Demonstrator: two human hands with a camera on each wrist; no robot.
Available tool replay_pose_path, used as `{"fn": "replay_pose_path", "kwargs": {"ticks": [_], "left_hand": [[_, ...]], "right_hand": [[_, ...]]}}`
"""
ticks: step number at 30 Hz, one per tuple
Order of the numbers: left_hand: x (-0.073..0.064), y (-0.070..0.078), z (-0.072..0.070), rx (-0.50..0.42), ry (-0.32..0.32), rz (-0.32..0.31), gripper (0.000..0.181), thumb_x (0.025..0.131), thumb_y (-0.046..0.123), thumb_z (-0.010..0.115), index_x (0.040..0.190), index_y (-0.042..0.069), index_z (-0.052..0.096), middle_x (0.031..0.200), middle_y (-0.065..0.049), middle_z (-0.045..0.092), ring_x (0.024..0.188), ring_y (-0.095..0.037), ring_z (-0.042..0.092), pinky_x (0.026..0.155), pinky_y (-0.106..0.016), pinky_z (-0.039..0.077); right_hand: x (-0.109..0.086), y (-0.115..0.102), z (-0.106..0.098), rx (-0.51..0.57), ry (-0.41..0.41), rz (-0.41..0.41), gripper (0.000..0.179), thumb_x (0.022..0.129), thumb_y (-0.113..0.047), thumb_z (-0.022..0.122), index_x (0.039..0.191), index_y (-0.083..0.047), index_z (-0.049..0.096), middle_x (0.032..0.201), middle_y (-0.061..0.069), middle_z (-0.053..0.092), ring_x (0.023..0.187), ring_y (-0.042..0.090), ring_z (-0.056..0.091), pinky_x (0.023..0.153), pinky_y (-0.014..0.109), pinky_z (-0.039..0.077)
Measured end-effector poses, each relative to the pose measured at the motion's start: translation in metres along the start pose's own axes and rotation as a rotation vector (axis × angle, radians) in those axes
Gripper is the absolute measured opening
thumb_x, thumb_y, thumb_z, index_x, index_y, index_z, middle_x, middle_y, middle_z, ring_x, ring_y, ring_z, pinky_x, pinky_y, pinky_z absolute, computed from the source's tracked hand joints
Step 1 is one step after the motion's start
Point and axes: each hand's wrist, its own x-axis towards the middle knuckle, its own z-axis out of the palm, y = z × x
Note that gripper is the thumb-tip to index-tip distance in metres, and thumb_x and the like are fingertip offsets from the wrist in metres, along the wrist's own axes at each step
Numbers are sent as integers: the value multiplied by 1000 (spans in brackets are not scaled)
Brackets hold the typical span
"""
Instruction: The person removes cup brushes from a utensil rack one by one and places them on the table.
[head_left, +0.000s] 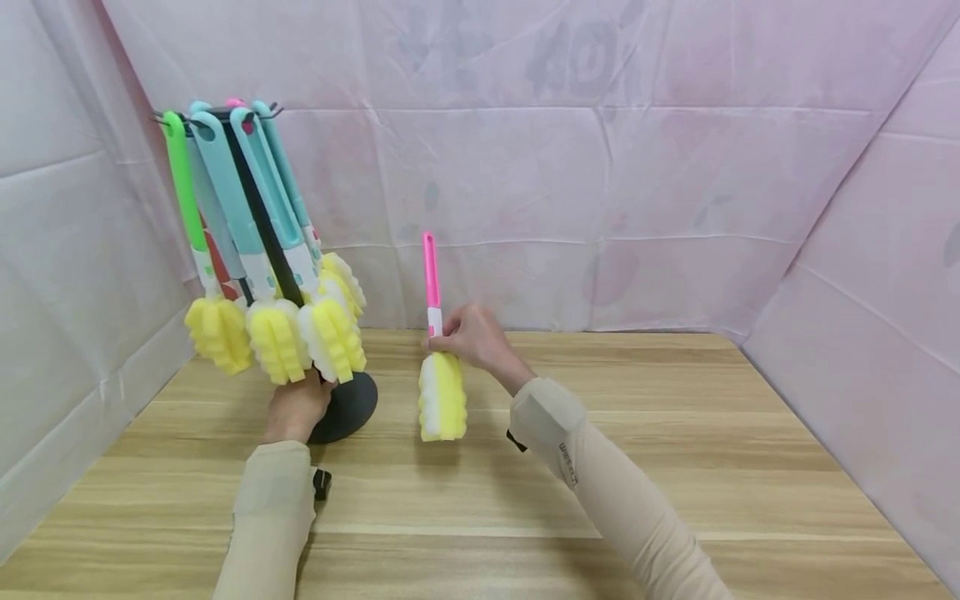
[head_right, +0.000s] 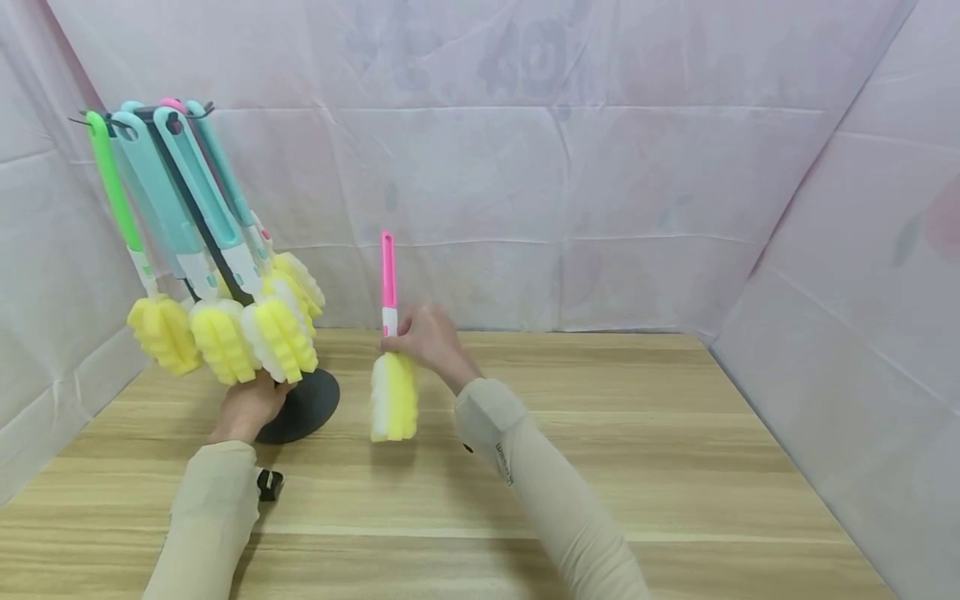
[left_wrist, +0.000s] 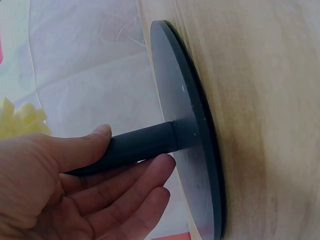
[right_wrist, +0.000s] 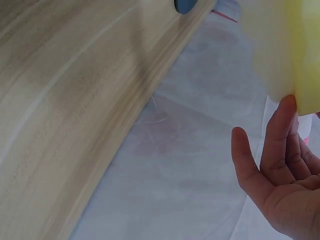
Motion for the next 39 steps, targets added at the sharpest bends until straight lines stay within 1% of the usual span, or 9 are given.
{"fn": "replay_pose_path", "kwargs": {"ticks": [4, 8, 14, 19, 23, 29, 39], "left_hand": [[0, 0, 0, -1, 0, 3, 26, 101, 13, 62, 98, -12, 56, 93, -30, 58, 91, -52, 64, 75, -59, 54], [0, 0, 0, -1, 7, 7, 25, 100, 12, 62, 97, -12, 57, 92, -30, 58, 92, -52, 64, 76, -59, 54], [-1, 0, 1, 20, 22, 18, 28, 100, 13, 62, 95, -14, 56, 88, -29, 57, 84, -51, 65, 71, -58, 55], [0, 1, 2, 18, 29, 9, 29, 100, 13, 63, 98, -15, 55, 90, -31, 56, 83, -51, 65, 71, -57, 55], [-1, 0, 2, 18, 38, 22, 29, 100, 12, 63, 98, -16, 54, 89, -31, 55, 83, -52, 65, 71, -58, 55], [0, 0, 1, 7, 18, 1, 30, 101, 13, 61, 103, -16, 54, 95, -33, 56, 88, -54, 64, 74, -59, 55], [0, 0, 2, -3, 18, -2, 30, 100, 12, 62, 106, -16, 53, 98, -34, 56, 90, -54, 64, 74, -59, 54]], "right_hand": [[-2, 2, 4, 3, -19, 40, 25, 81, -19, 87, 73, -1, 71, 67, 2, 61, 62, 11, 48, 53, 21, 41], [-3, 4, 8, 16, -24, 55, 25, 80, -19, 87, 73, -1, 71, 67, 3, 61, 62, 11, 49, 53, 21, 41], [-2, 8, 14, 39, -42, 75, 24, 81, -20, 87, 74, -2, 72, 67, 3, 63, 62, 11, 51, 53, 21, 44], [-2, 11, 19, 63, -48, 85, 24, 80, -19, 87, 73, -2, 72, 66, 4, 63, 60, 11, 52, 53, 21, 45], [-3, 13, 23, 71, -58, 85, 22, 80, -17, 87, 73, -1, 73, 65, 4, 64, 57, 10, 52, 51, 20, 45], [-3, 16, 28, 64, -76, 77, 23, 81, -16, 86, 72, -1, 72, 65, 4, 64, 55, 9, 52, 50, 20, 44], [-3, 16, 34, 51, -90, 120, 27, 81, -18, 87, 70, -2, 69, 62, 3, 61, 54, 10, 52, 50, 19, 45]]}}
